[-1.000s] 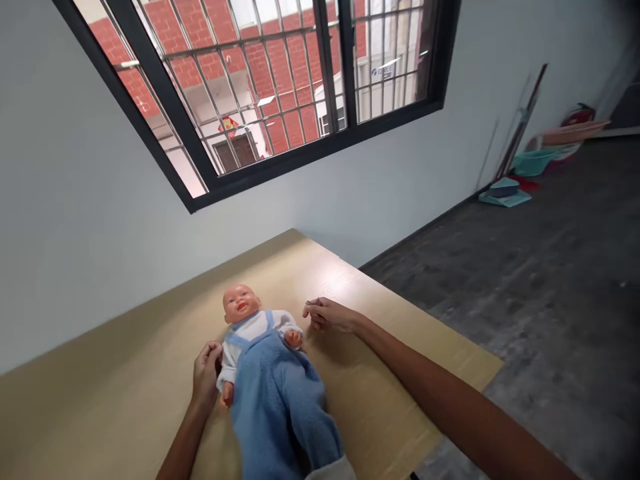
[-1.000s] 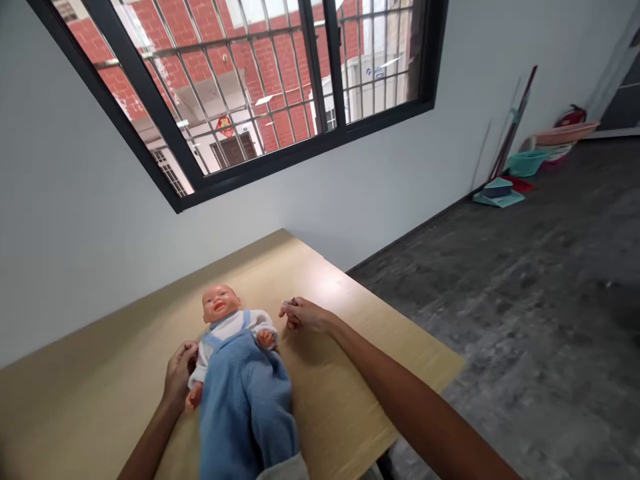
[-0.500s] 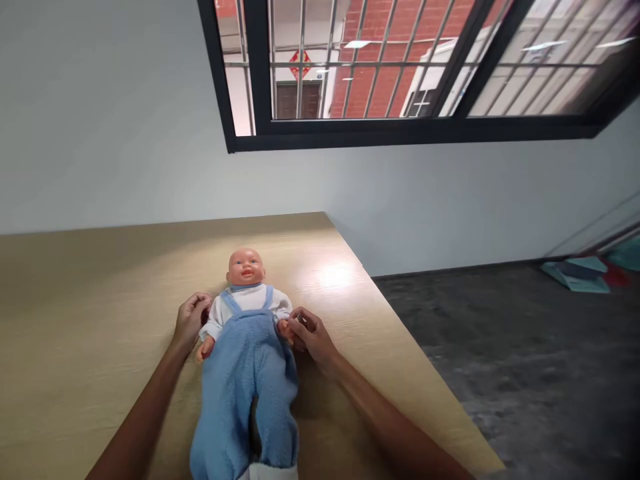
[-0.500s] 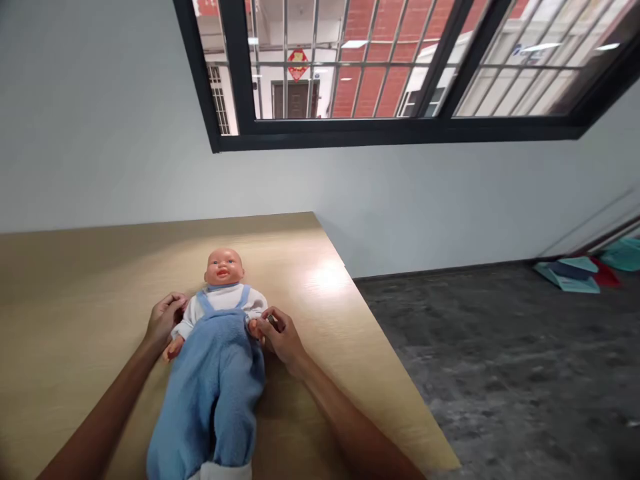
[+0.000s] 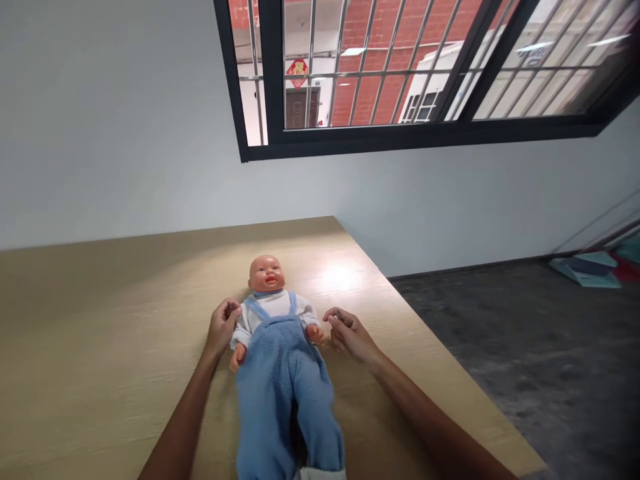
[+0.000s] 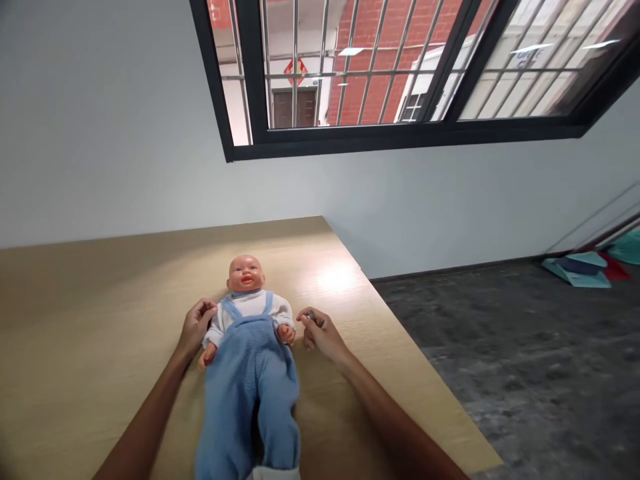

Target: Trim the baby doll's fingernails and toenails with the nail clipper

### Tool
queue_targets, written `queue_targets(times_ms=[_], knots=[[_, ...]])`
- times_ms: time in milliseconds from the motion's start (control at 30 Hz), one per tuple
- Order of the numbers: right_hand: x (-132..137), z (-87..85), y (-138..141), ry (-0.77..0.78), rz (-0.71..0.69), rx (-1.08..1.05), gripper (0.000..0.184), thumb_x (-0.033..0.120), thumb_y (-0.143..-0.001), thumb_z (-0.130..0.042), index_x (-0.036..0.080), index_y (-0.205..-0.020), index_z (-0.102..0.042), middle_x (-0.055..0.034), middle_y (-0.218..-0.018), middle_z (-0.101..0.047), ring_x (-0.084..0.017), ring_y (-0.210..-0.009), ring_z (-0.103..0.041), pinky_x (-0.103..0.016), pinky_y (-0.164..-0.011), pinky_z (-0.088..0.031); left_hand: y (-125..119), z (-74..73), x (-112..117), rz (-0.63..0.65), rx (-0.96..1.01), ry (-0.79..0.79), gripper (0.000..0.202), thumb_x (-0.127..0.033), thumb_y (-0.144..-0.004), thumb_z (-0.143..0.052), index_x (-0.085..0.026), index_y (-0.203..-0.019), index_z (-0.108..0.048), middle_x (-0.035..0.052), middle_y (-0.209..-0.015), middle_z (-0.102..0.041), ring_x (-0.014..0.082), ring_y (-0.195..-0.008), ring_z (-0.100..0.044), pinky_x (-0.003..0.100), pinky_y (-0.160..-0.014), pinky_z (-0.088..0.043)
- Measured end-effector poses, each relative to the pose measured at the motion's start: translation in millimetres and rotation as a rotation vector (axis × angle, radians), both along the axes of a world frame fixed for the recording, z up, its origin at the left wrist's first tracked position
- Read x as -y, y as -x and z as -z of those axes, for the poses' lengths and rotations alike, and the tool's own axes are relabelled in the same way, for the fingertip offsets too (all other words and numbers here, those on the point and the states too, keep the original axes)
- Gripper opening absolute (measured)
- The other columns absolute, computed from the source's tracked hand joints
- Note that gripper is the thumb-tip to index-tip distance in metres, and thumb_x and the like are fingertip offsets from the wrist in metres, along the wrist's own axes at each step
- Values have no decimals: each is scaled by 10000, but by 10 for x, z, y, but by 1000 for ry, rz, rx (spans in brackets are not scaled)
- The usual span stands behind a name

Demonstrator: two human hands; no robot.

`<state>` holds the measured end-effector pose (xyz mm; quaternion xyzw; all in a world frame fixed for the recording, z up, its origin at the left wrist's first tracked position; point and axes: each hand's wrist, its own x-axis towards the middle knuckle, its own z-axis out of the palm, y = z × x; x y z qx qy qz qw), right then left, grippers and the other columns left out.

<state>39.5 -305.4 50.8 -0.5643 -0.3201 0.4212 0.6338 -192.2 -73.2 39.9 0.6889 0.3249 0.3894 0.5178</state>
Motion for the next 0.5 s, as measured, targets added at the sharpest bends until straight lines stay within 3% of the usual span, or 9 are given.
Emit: queue_targets(times_ms=[267,433,500], knots=[[47,39,-132,23,349,277,332,556,-883,-478,226,-907,-501,127,-412,-262,-94,-322,-243,-224,-363,-315,-21,30,-36,54,50,9,248,-418,-750,-626,-186,-729,-544,-33,-667,-482,140,-639,-438,254,-601,-364],[48,41,-139,45,358,539,329,513,-793,-579,186,-768,-553,35,-588,-465,-109,-507,-415,-240,-500,-345,-56,98,-82,57,136,58,238,-375,-734,-683,-171,-728,-562,-39,-654,-487,126,-618,-434,252,-596,-360],[46,29,-134,45,337,637,321,496,-765,-608,176,-774,-586,24,-617,-482,-120,-559,-429,-249,-542,-334,-76,124,-104,61,173,91,222,-331,-766,-700,-160,-727,-563,-40,-659,-487,117,-613,-437,247,-598,-366]])
